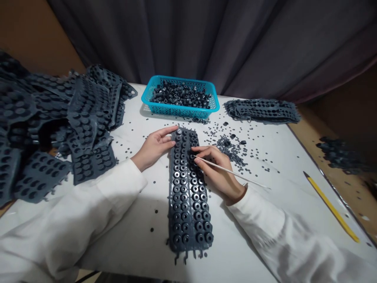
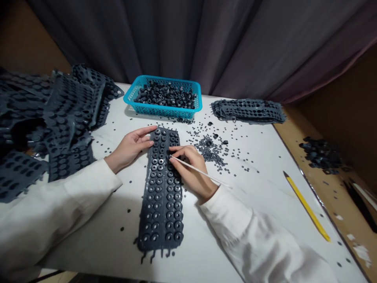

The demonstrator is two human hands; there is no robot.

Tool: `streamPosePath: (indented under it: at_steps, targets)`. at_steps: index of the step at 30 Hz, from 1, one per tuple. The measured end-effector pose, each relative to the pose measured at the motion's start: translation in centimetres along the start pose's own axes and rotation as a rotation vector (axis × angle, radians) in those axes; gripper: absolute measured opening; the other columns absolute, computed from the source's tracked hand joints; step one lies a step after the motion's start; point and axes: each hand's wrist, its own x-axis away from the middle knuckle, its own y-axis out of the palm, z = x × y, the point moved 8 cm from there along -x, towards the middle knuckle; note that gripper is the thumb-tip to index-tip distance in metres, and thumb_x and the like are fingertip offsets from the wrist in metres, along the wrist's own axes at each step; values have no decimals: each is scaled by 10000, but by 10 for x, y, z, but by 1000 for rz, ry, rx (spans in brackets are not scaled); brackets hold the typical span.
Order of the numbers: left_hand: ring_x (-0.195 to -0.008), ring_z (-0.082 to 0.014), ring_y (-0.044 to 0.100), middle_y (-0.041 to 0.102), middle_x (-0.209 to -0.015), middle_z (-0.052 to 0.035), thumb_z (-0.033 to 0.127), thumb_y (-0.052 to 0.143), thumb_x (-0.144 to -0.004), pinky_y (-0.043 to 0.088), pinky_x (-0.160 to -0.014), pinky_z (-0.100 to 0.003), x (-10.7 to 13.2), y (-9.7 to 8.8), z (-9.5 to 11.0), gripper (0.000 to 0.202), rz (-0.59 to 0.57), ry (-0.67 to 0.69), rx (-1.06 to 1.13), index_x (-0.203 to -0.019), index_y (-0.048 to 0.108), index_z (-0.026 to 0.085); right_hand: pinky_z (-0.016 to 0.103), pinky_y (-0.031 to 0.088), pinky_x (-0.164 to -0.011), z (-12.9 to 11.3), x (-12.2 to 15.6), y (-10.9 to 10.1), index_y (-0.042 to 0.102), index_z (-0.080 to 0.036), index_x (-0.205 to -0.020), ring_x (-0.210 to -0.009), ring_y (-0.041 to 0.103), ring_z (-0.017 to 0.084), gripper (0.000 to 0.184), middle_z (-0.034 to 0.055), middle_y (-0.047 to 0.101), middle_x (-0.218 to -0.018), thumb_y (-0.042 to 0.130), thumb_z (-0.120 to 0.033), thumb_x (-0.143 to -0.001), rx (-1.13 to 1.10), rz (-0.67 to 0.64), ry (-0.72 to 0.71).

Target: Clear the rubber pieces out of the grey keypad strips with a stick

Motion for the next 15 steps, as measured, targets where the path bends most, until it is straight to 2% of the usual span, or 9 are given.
streamPosePath:
  at_steps: [5,10,13,15]
  targets:
    - [-854,-184,659,698,-968,-71,181,719,-680,490,-823,-317,0,-2,-1,577,9,4,-17,-1228,543,155,450,411,-929,1,0,0,614,-229,-797,-1059,586,244,50,63,648,-1127,613,-271,-825,-24,12,23]
    - [-767,-170,664,710,-883,-59,212,734,-669,509,-773,-313,0,-6,-1,570,40,12,-32,-1213,569,170,459,386,-994,9,0,-11,618,-224,-839,-1222,493,262,98,85,609,-1215,603,-321,-834,-150,154,89]
    - [-723,-151,660,713,-832,-35,200,735,-662,515,-750,-290,1,-4,7,551,63,50,-21,-1194,589,182,430,415,-980,14,0,-21,625,-233,-912,-1177,537,245,155,77,639,-1163,598,-364,-834,-202,258,130]
    - [-693,-139,655,709,-797,-13,196,726,-672,521,-734,-280,3,2,20,538,71,111,-19,-1193,591,196,412,444,-947,19,1,-22,616,-245,-999,-1090,596,232,230,71,667,-1100,572,-410,-846,-273,276,169]
